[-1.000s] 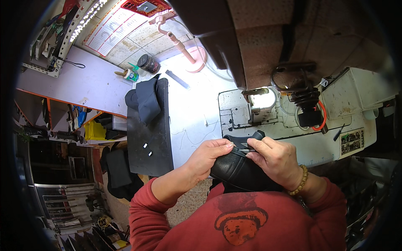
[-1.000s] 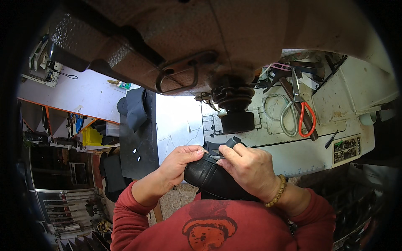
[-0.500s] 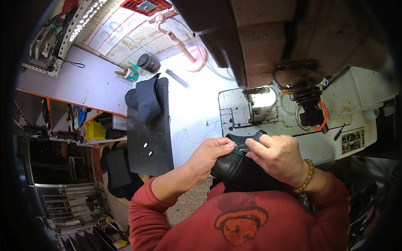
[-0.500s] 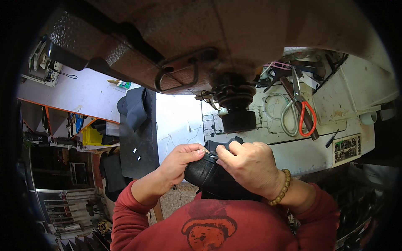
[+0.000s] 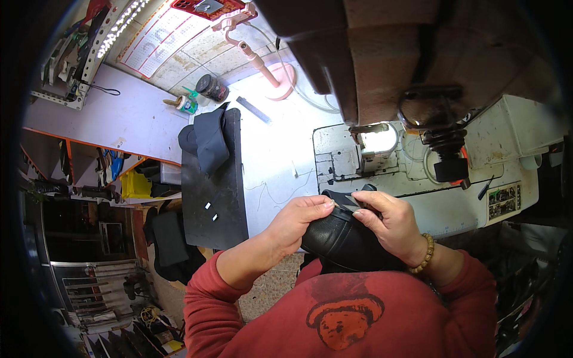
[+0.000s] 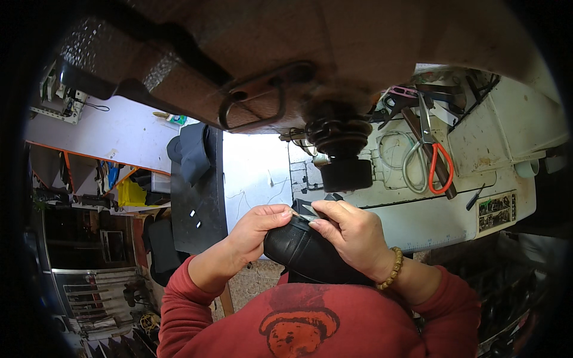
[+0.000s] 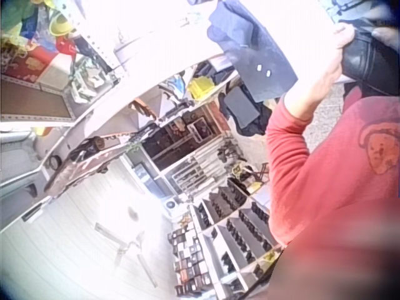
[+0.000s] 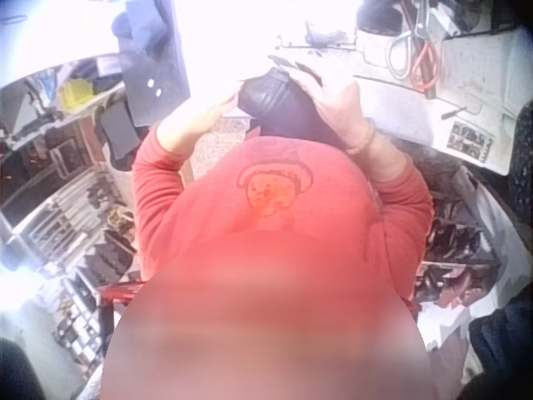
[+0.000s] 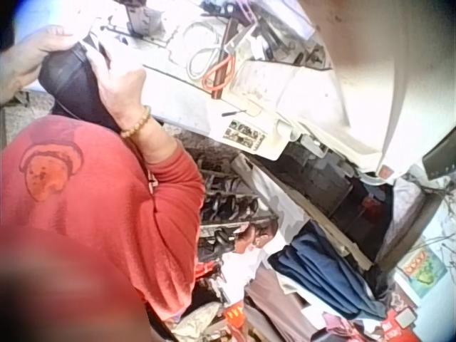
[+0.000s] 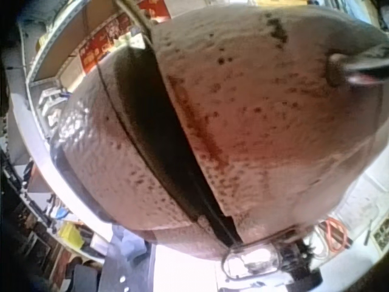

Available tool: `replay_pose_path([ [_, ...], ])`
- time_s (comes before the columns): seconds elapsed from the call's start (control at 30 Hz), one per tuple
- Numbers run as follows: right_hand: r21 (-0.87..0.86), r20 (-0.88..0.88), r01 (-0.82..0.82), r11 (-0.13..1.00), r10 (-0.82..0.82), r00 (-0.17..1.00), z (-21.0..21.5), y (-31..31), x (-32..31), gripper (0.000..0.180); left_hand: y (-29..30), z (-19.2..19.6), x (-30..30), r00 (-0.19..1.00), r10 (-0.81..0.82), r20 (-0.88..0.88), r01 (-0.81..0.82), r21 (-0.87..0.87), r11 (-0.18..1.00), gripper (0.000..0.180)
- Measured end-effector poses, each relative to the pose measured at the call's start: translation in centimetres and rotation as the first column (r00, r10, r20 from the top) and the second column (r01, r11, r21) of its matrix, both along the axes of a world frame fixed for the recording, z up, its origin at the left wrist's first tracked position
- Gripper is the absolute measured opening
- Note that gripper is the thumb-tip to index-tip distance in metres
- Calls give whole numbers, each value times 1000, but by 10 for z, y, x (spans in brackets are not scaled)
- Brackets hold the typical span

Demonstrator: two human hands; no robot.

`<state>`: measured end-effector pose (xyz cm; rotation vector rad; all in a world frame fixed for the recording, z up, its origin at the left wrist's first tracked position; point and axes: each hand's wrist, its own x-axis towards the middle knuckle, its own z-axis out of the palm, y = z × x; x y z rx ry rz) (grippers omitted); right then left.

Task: The person aligns and sews a black leather boot upper using a sewing machine. They repeatedly trim threads with scissors, reposition the boot under the needle, and guide it through the machine to stitch seams.

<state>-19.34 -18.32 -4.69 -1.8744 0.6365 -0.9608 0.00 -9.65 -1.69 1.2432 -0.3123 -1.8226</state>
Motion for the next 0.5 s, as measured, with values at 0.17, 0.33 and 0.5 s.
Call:
replay_pose_path([
  [0.17,-181,-268,-83,980,32,963,12,-1,-13,29,1,0,0,1000,8,4,-8,-4,1000,17],
  [0.33,-329,-307,-92,940,-14,952,21,-4,-15,29,1,1,0,1000,8,10,-8,-1,1000,17],
  [0.5,-400,-351,-117,909,-34,936,27,-6,-14,29,2,0,0,1000,10,6,-10,-6,1000,18],
])
